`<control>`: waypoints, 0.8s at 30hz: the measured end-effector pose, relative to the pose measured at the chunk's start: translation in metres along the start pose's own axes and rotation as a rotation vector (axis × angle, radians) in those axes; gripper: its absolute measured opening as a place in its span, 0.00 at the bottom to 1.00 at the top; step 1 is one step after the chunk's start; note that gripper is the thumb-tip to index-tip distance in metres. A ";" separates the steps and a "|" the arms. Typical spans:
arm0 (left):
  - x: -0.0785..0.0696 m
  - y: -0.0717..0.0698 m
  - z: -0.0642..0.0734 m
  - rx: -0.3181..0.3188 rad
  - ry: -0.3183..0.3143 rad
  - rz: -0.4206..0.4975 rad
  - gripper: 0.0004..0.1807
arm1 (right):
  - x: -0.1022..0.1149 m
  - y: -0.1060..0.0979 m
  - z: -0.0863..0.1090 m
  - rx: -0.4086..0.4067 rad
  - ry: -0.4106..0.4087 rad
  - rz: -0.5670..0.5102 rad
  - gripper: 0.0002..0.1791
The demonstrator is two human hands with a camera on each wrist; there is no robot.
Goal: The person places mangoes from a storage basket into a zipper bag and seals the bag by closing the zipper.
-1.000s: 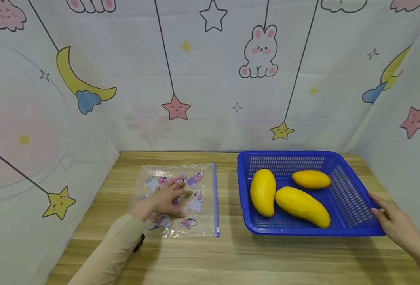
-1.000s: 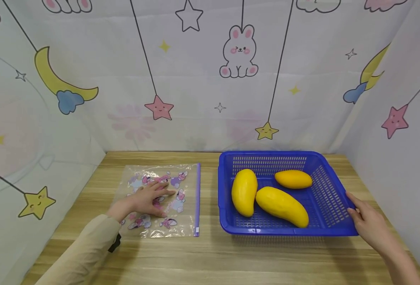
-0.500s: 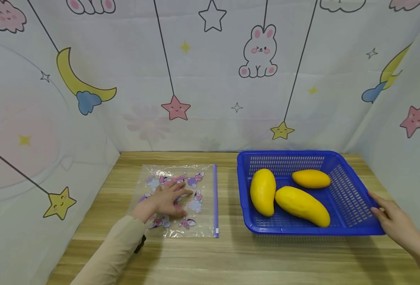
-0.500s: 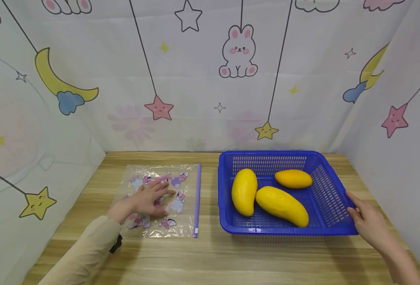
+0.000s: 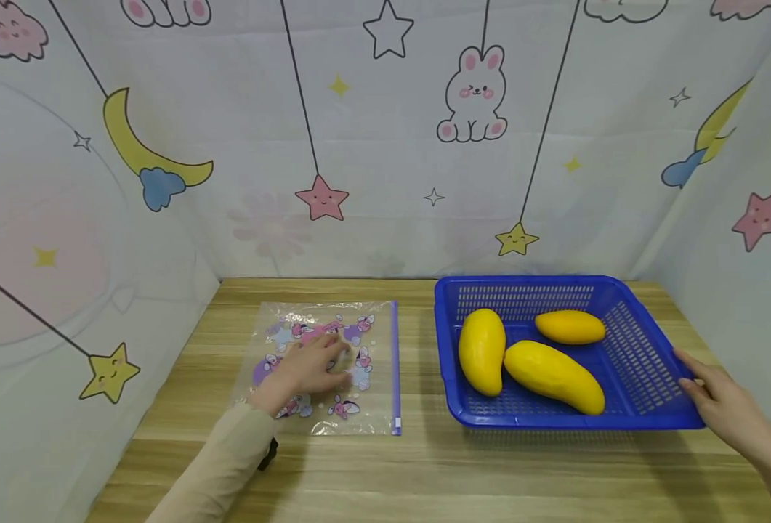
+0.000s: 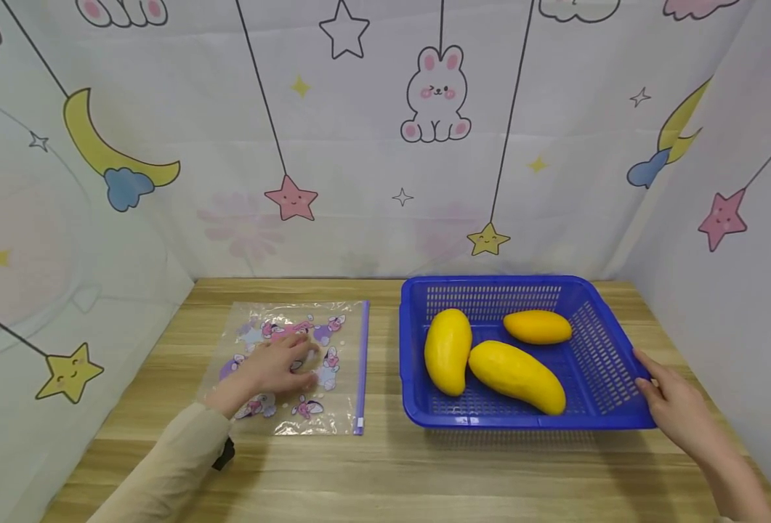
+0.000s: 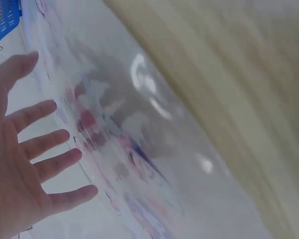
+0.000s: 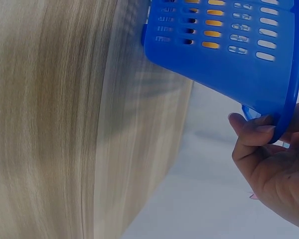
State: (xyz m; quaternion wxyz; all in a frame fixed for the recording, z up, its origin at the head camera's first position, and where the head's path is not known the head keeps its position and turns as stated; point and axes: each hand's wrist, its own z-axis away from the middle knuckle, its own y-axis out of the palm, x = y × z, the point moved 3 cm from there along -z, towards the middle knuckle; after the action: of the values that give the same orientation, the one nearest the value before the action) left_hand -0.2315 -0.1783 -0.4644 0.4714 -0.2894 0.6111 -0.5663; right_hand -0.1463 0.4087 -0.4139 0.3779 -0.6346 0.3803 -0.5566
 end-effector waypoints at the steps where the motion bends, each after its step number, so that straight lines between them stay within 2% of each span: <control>1: -0.002 0.000 0.000 -0.021 0.004 -0.002 0.32 | 0.000 0.000 0.000 0.002 0.000 -0.001 0.26; 8: -0.016 0.002 -0.004 -0.107 -0.030 0.022 0.30 | 0.002 -0.004 0.001 0.025 0.003 -0.010 0.27; 12: -0.027 0.001 -0.008 -0.112 -0.053 0.057 0.28 | 0.002 -0.004 0.001 0.024 0.000 -0.014 0.26; 19: -0.042 0.002 -0.013 -0.117 -0.081 0.027 0.27 | 0.001 -0.002 0.000 0.010 -0.021 0.009 0.26; 24: -0.052 0.001 -0.016 -0.135 -0.110 0.048 0.27 | 0.002 -0.002 -0.001 0.016 -0.023 0.013 0.26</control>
State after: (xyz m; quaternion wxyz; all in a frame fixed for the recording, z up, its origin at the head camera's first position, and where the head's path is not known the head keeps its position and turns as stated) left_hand -0.2258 -0.1249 -0.4539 0.4972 -0.3363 0.6279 -0.4954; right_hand -0.1470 0.4080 -0.4108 0.3910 -0.6353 0.3757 -0.5499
